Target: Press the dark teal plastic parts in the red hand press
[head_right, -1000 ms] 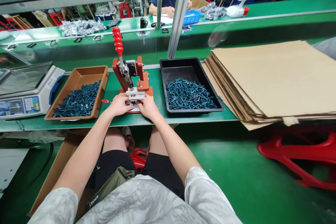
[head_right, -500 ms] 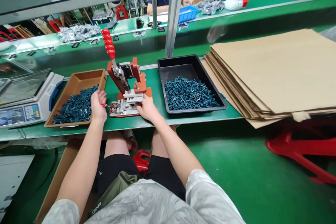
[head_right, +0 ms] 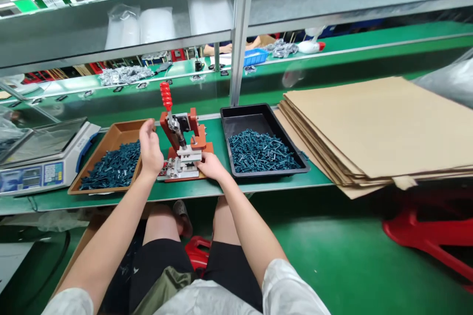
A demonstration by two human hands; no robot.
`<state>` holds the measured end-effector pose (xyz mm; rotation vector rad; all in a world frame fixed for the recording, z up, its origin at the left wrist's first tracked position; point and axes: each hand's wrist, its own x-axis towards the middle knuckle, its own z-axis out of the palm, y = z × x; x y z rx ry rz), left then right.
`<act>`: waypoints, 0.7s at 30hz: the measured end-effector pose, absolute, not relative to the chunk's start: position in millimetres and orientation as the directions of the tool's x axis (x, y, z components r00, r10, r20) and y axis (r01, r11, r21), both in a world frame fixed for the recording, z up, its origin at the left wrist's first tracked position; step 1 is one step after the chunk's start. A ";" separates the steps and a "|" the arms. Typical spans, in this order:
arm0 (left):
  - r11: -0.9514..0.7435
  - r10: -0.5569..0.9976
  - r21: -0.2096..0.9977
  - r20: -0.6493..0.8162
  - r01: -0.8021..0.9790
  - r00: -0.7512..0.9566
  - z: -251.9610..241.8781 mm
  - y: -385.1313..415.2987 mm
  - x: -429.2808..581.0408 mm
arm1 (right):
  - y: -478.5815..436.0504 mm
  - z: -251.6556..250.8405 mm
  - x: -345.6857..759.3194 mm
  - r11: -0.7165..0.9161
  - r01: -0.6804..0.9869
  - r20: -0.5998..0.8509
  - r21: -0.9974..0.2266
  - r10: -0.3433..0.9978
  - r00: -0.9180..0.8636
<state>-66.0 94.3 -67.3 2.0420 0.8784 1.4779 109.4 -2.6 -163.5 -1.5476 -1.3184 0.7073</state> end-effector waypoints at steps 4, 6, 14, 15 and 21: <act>-0.815 0.566 0.578 0.788 0.023 0.244 14.4 92.0 -21.7 | 1.2 -170.2 111.6 0.061 0.339 0.147 -0.939 0.961 0.235; -0.844 0.512 0.537 0.805 -0.001 0.298 41.8 77.9 -10.2 | 1.4 -172.3 111.8 0.068 0.330 0.151 -0.942 0.960 0.235; -0.956 0.293 0.276 0.906 0.096 0.307 5.9 9.6 -37.9 | -7.1 -158.5 107.3 0.100 0.435 0.219 -0.895 0.948 0.232; -0.954 0.301 0.286 0.894 0.095 0.333 5.3 16.4 -36.3 | -7.3 -158.1 107.8 0.103 0.443 0.225 -0.891 0.946 0.232; -0.908 0.399 0.415 0.812 0.059 0.426 43.7 99.0 3.2 | -7.9 -166.0 106.2 0.072 0.522 0.248 -0.850 0.929 0.275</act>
